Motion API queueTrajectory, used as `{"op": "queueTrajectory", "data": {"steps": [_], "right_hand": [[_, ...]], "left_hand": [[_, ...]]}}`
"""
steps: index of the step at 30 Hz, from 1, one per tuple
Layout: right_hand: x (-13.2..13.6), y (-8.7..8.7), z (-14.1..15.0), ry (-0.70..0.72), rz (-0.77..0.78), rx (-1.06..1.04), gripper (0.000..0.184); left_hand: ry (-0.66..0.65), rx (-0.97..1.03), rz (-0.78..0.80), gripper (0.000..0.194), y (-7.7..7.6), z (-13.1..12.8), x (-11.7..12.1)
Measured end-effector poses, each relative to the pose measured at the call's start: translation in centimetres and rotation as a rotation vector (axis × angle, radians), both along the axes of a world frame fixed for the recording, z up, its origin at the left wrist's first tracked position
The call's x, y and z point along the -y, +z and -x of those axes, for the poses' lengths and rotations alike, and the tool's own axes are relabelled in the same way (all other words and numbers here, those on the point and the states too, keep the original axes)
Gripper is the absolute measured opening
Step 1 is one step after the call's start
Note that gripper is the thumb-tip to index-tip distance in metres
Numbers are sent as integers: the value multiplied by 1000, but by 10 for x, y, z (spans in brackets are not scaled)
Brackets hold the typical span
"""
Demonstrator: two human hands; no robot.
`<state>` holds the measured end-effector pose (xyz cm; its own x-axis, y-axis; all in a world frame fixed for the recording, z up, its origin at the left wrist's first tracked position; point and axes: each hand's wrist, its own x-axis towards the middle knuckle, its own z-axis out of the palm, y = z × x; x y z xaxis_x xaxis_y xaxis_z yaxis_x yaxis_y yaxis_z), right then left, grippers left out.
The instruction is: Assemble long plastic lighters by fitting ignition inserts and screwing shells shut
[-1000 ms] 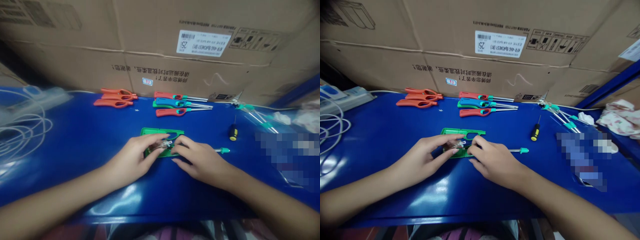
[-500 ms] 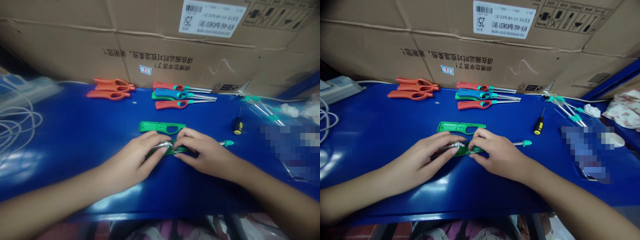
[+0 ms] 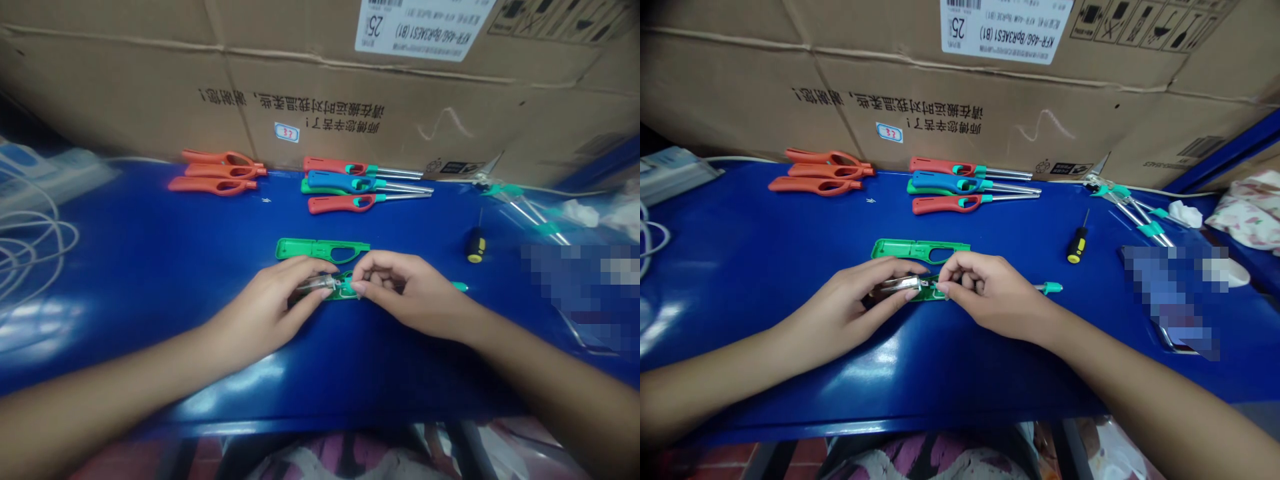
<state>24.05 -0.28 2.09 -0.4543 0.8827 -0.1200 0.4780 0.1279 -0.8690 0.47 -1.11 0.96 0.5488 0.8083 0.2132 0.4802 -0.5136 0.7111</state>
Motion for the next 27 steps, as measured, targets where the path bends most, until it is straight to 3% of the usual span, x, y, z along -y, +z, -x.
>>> {"op": "queueTrajectory", "data": {"steps": [4, 8, 27], "right_hand": [[-1, 1, 0, 67, -31, 2, 14], [-1, 1, -1, 131, -121, -12, 14], [-2, -1, 1, 65, -91, -38, 15]], "left_hand": [[54, 24, 51, 19, -2, 0, -1], [8, 42, 25, 17, -2, 0, 0], [-42, 38, -5, 20, -2, -1, 0]]}}
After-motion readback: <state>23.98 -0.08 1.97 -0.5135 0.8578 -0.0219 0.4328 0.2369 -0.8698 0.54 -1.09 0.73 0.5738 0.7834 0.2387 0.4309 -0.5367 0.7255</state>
